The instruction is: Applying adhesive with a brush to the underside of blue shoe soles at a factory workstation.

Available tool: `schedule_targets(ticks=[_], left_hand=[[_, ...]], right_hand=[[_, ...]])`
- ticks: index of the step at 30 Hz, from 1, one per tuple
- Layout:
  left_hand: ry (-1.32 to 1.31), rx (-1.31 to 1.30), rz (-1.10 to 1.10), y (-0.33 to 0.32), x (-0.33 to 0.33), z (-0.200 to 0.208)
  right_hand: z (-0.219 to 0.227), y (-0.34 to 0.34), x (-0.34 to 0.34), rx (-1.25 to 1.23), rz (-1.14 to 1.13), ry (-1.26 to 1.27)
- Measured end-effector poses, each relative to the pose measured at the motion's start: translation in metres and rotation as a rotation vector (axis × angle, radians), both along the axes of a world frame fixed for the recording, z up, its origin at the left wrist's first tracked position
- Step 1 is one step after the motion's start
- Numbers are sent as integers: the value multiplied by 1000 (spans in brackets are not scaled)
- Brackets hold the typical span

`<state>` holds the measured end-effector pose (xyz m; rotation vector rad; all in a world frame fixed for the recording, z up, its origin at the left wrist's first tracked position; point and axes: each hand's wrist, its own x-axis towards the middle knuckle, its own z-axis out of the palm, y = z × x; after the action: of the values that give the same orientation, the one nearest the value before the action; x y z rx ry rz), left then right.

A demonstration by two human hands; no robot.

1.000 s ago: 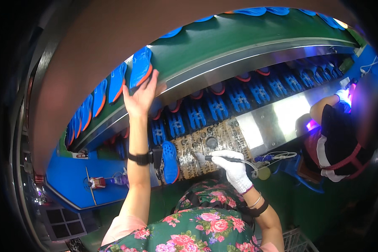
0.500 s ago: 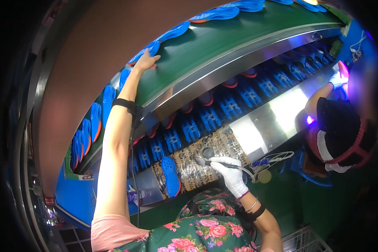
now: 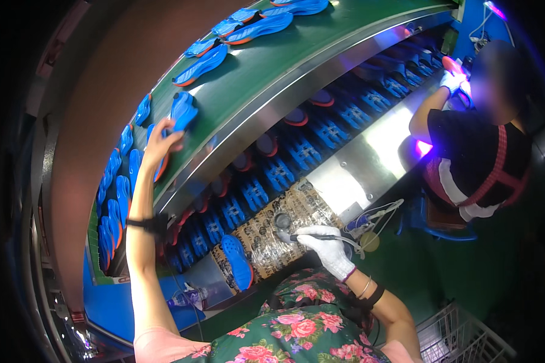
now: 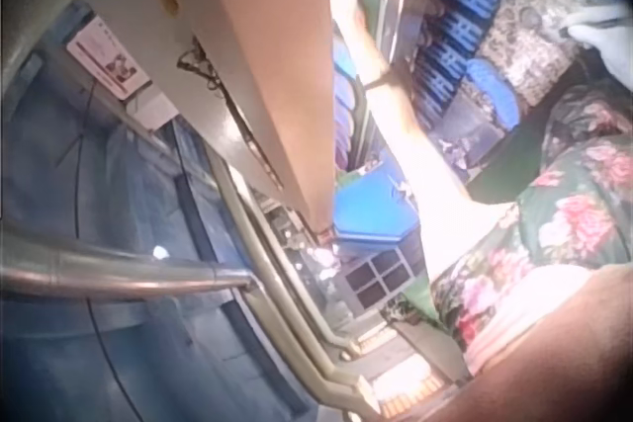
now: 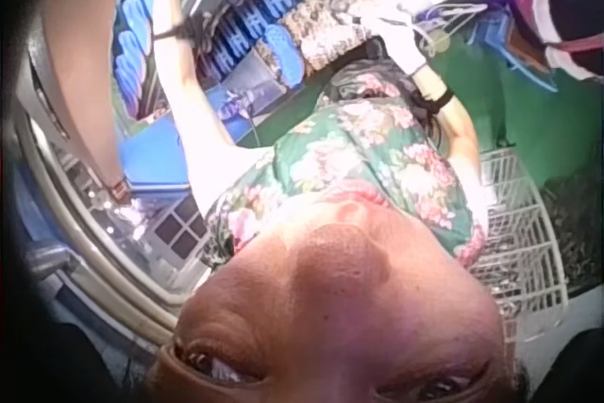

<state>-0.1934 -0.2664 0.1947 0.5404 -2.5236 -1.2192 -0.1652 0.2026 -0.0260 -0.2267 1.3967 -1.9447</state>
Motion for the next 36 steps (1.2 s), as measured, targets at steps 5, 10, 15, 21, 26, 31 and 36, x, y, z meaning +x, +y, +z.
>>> schedule_targets(ticks=[5,10,15,21,26,31,36], left_hand=[[423,690,-25,71,118,5],[441,366,403,153,156,-55],[552,731,345,192,133,-119],[322,1357,264,221,135,-151],[335,1347,-21,273,147,-161],[518,1759,104,296,140,-156],[692,1794,-477,296,125,-143]], right_hand=[[14,15,-1,22,34,-52],[38,19,-6,-79,6,-14],[83,15,-20,-123,-52,134],[133,4,-30,-164,42,447],[149,-12,-32,-209,76,743],[153,-30,-37,-238,-6,900],[157,-39,-38,-139,23,935]])
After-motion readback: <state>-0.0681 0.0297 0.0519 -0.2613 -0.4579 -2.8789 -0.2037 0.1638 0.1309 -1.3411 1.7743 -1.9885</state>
